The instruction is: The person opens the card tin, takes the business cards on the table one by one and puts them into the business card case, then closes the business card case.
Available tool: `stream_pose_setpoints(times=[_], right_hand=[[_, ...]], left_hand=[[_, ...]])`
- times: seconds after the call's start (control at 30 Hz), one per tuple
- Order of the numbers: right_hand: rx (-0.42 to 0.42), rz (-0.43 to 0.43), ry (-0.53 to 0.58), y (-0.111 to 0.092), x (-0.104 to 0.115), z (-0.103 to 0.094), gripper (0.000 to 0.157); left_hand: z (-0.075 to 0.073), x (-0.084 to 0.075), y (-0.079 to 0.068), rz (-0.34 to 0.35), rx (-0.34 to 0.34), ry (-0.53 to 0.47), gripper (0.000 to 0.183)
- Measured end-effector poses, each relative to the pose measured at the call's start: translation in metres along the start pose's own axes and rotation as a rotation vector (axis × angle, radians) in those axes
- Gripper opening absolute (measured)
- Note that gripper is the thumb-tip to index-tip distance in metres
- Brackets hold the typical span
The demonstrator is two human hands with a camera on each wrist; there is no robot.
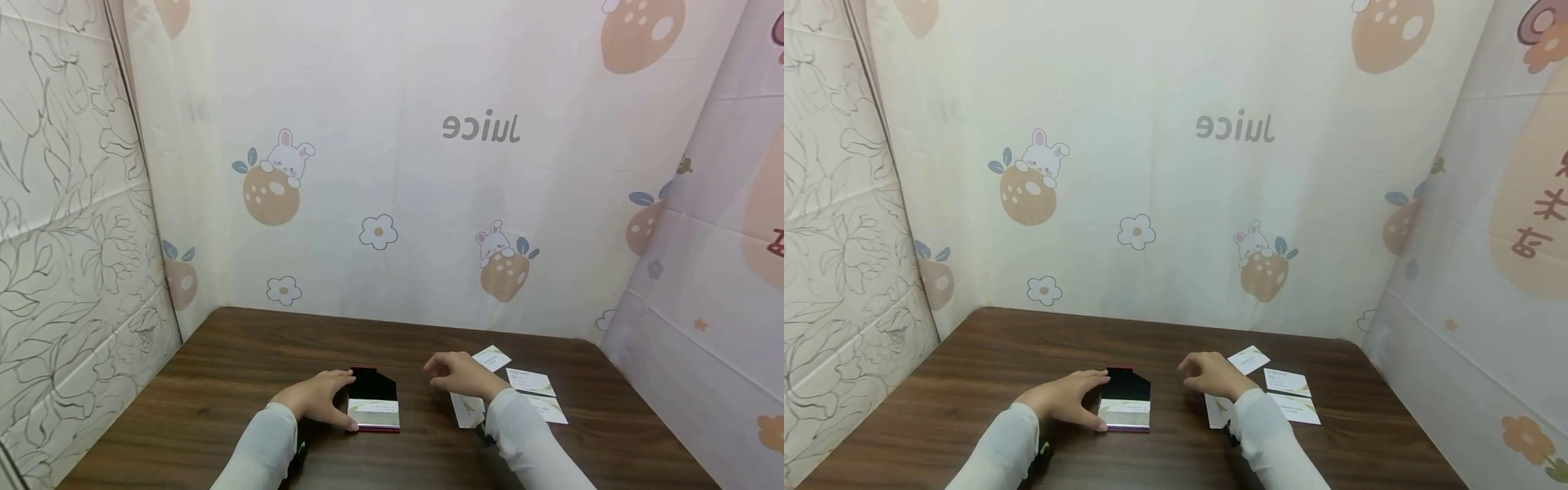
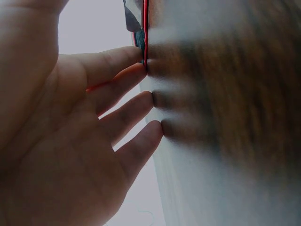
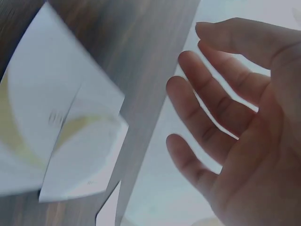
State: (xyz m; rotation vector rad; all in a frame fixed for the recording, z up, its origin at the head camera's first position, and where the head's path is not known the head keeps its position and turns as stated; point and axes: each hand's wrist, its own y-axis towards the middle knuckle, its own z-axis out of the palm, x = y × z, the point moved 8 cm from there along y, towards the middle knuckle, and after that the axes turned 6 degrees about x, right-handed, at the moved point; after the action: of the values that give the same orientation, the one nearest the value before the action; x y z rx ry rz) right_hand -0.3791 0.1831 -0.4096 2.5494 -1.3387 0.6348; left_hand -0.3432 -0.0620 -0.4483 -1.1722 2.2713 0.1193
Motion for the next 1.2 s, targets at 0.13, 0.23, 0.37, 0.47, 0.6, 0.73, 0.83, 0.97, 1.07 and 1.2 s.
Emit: stream_pose_setpoints(times=[0.13,0.23,0.37,0.47,0.6,0.73,0.83,0.97,1.07,1.2], right_hand=[[-0.024,0.054,-0.039,-0.009,-0.016,-0.007,0.024],[-0.057,0.105,-0.063,-0.017,-0.026,-0.013,0.026],[-0.096,0.253,-0.115,-0.031,-0.038,-0.023,0.025],[-0.080,0.403,-0.171,-0.042,-0.050,-0.027,0.025],[-0.008,0.533,-0.234,-0.051,-0.063,-0.024,0.039],[0.018,0.568,-0.264,-0.052,-0.067,-0.021,0.048],[0.013,0.575,-0.273,-0.050,-0.065,-0.021,0.056],[0.009,0.591,-0.283,-0.047,-0.064,-0.020,0.063],[0.006,0.599,-0.283,-0.044,-0.066,-0.019,0.063],[0.008,0.602,-0.253,-0.041,-0.069,-0.017,0.061]], left_hand=[[0.000,0.000,0.000,0.003,0.000,0.003,0.091],[0.001,0.000,0.000,0.005,0.002,0.002,0.091],[0.001,0.000,0.001,0.003,0.000,0.005,0.091],[0.001,0.000,0.000,-0.004,-0.002,0.009,0.091],[0.001,0.001,0.000,-0.011,-0.003,0.013,0.091],[0.001,0.001,0.000,-0.012,-0.002,0.014,0.091],[0.001,0.001,0.000,-0.007,0.000,0.015,0.091],[0.001,0.000,0.000,-0.004,-0.001,0.016,0.091],[0.000,0.001,0.000,-0.012,-0.004,0.015,0.091],[0.000,0.001,-0.001,-0.019,-0.005,0.013,0.091]])
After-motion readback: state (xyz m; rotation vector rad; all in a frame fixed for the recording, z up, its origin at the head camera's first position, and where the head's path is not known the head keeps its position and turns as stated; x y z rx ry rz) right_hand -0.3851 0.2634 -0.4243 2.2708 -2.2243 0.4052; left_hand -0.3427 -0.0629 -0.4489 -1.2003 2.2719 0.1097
